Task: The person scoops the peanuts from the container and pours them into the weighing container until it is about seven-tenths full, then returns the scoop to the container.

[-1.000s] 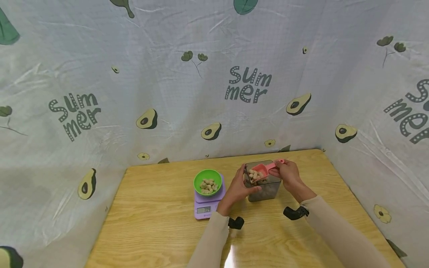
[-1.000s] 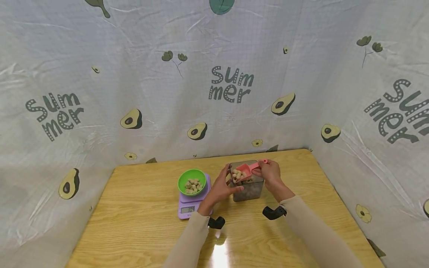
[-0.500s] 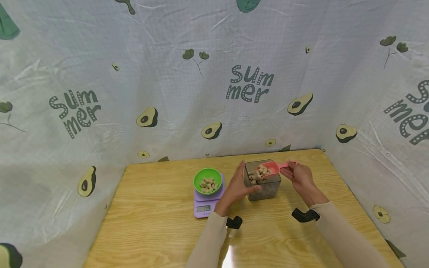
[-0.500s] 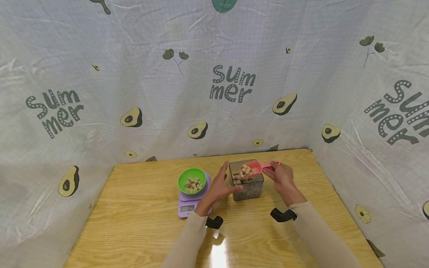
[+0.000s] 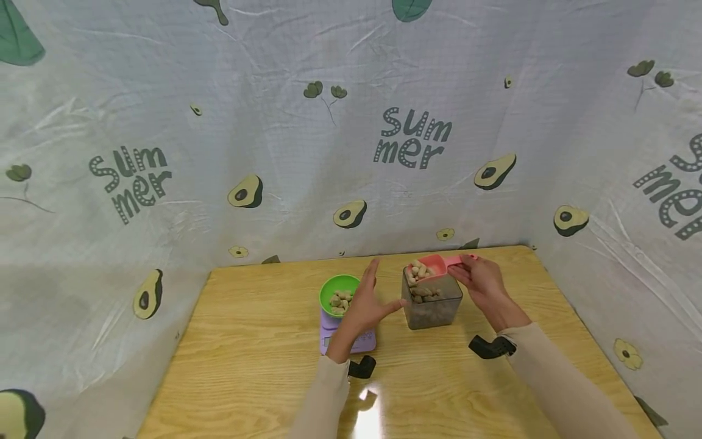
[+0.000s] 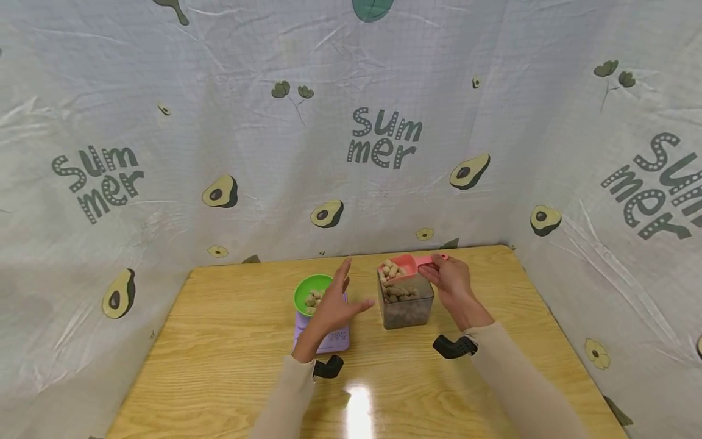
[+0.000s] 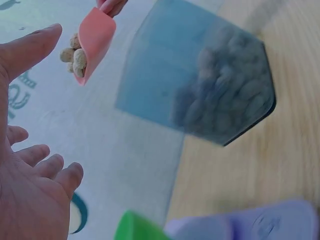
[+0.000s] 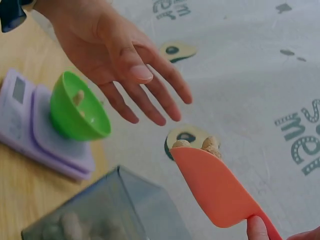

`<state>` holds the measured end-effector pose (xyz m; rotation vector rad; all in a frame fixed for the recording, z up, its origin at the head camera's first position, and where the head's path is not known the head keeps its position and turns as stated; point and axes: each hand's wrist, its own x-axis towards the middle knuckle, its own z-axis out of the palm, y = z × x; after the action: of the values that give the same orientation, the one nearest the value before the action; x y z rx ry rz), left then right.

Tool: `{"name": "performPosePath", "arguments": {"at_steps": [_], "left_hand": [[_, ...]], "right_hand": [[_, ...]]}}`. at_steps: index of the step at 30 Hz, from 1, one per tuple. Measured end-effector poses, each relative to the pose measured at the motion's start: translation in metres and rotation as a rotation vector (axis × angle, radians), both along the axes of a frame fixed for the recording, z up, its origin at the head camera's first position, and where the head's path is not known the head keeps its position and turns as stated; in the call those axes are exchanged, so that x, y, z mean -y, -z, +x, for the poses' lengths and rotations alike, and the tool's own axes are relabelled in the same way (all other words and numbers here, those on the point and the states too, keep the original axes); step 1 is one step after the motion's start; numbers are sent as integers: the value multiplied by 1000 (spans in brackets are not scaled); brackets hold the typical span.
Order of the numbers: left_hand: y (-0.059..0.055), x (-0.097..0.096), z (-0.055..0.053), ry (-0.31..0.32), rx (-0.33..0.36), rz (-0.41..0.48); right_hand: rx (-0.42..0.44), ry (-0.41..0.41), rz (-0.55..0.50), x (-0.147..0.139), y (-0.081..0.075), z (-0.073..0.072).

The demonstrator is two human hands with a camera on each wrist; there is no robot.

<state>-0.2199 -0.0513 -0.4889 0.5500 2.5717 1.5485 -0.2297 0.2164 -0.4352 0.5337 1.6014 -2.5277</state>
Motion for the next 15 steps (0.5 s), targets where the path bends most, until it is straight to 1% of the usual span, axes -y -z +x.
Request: {"name": "performPosePath", "arguments": {"at_steps": [5,8,12,15], "left_hand": [[-6,21,8,-60,-36,-17],[-8,32,12,-88,-50,-6],[-8,47,16,-141,-45,-2],[-3,59,17,-190,-34,-17]], "right_hand": [[-4,-25,7,16,-2,-2],[-8,-32,7,26,-3,-2],[-7,-34,-6,41,-5,-3],[-7,-46,-20,53,-5,-5]]}}
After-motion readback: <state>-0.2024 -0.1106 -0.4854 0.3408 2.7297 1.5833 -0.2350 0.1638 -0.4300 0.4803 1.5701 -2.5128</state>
